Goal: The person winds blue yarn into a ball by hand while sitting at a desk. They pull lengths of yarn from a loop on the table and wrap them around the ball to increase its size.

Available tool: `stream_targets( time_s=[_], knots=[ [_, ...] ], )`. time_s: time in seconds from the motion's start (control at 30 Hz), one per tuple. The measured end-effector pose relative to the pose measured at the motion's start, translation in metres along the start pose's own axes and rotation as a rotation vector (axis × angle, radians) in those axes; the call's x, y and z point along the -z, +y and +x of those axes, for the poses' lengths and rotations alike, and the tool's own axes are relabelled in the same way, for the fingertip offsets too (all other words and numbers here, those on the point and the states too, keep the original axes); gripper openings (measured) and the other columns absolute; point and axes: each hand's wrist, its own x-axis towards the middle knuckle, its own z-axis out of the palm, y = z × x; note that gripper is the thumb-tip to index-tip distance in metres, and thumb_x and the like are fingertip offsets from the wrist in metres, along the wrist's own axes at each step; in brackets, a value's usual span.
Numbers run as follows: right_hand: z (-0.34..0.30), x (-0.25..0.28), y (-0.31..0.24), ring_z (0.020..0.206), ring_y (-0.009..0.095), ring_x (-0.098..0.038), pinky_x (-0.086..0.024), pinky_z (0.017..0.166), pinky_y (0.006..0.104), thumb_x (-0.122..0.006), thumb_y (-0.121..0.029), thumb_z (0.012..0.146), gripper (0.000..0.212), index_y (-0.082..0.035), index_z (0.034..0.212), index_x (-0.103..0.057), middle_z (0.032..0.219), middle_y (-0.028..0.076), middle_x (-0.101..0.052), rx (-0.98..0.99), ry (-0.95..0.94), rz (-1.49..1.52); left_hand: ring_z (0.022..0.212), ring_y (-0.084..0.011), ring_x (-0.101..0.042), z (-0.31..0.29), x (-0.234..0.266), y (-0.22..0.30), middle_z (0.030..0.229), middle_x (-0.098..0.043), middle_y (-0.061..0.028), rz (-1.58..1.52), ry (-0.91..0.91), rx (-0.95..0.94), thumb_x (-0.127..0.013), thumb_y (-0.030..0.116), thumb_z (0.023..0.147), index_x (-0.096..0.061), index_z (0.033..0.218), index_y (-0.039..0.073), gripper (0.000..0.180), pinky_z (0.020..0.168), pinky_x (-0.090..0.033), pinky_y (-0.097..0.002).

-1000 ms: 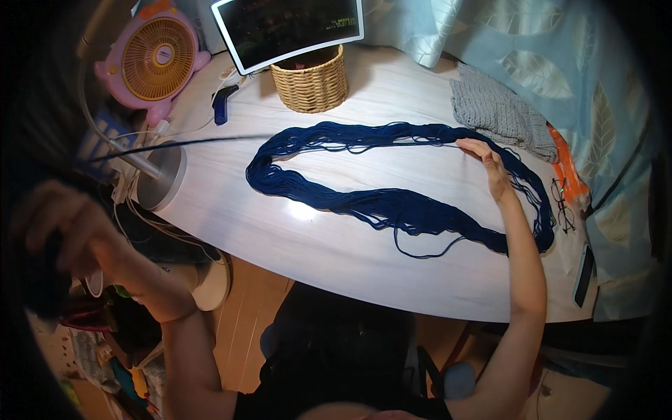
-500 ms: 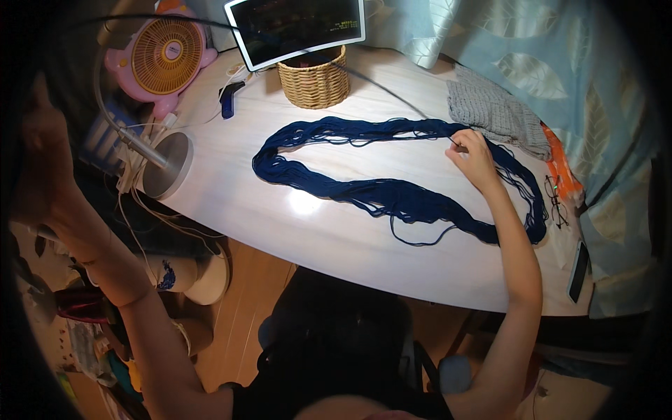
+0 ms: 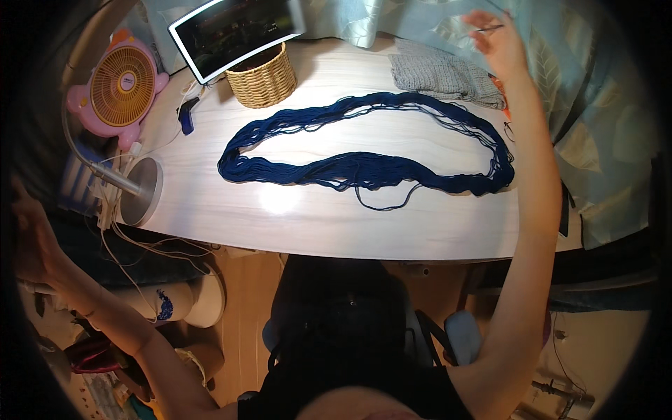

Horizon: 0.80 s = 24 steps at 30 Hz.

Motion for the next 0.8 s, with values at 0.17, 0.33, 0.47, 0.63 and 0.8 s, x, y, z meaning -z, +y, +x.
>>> stream_targets(
  time_s=[0.17, 0.33, 0.47, 0.63, 0.8],
  knots=[
    [-0.04, 0.027, -0.076, 0.082, 0.01, -0.065, -0.051, 0.067, 0.0189, -0.03, -0.042, 0.097, 0.052, 0.0, 0.116, -0.053, 0.117, 0.014, -0.059, 0.124, -0.035, 0.009, 0.119, -0.0262, -0.04, -0.01, 0.02, -0.003, 0.134, -0.035, -0.0133, -0.031, 0.029, -0.006, -0.067, 0.008, 0.073, -0.026, 0.137, 0.004, 0.076, 0.09, -0.044, -0.0416],
    [-0.072, 0.069, -0.104, 0.065, 0.009, -0.06, -0.042, 0.048, 0.0169, -0.035, -0.042, 0.097, 0.051, 0.001, 0.118, -0.053, 0.114, 0.014, -0.06, 0.039, 0.192, -0.141, 0.131, -0.0281, -0.031, -0.028, 0.066, 0.013, 0.141, -0.03, -0.0129, 0.062, 0.158, -0.018, -0.067, -0.001, 0.067, -0.026, 0.139, 0.005, 0.083, 0.097, -0.042, -0.0434],
    [-0.115, 0.1, -0.105, 0.043, 0.005, -0.043, -0.028, 0.033, 0.0176, -0.037, -0.04, 0.097, 0.045, -0.002, 0.112, -0.057, 0.083, 0.008, -0.063, -0.048, 0.259, -0.016, 0.13, -0.0315, -0.031, -0.041, 0.094, 0.001, 0.143, -0.025, -0.0194, 0.13, 0.313, -0.037, -0.067, 0.002, 0.07, -0.022, 0.139, 0.0, 0.082, 0.099, -0.041, -0.0436],
    [-0.191, 0.094, -0.143, 0.037, 0.005, -0.034, -0.025, 0.034, 0.0165, -0.036, -0.036, 0.099, 0.042, 0.0, 0.105, -0.057, 0.064, 0.002, -0.053, -0.099, 0.45, -0.239, 0.126, -0.0333, -0.039, -0.019, 0.1, -0.112, 0.14, -0.028, -0.0249, 0.189, 0.298, 0.094, -0.069, 0.011, 0.075, -0.026, 0.137, -0.002, 0.077, 0.095, -0.046, -0.0409],
    [-0.173, 0.088, -0.097, 0.057, 0.009, -0.054, -0.039, 0.048, 0.0186, -0.052, -0.025, 0.089, 0.029, 0.0, 0.104, -0.055, 0.086, 0.006, -0.063, -0.417, -0.03, -0.507, 0.12, -0.0287, -0.048, 0.007, 0.08, -0.236, 0.133, -0.041, -0.0243, 0.716, 0.151, 0.243, -0.066, 0.032, 0.08, -0.033, 0.134, -0.001, 0.072, 0.1, -0.042, -0.0366]
  ],
)
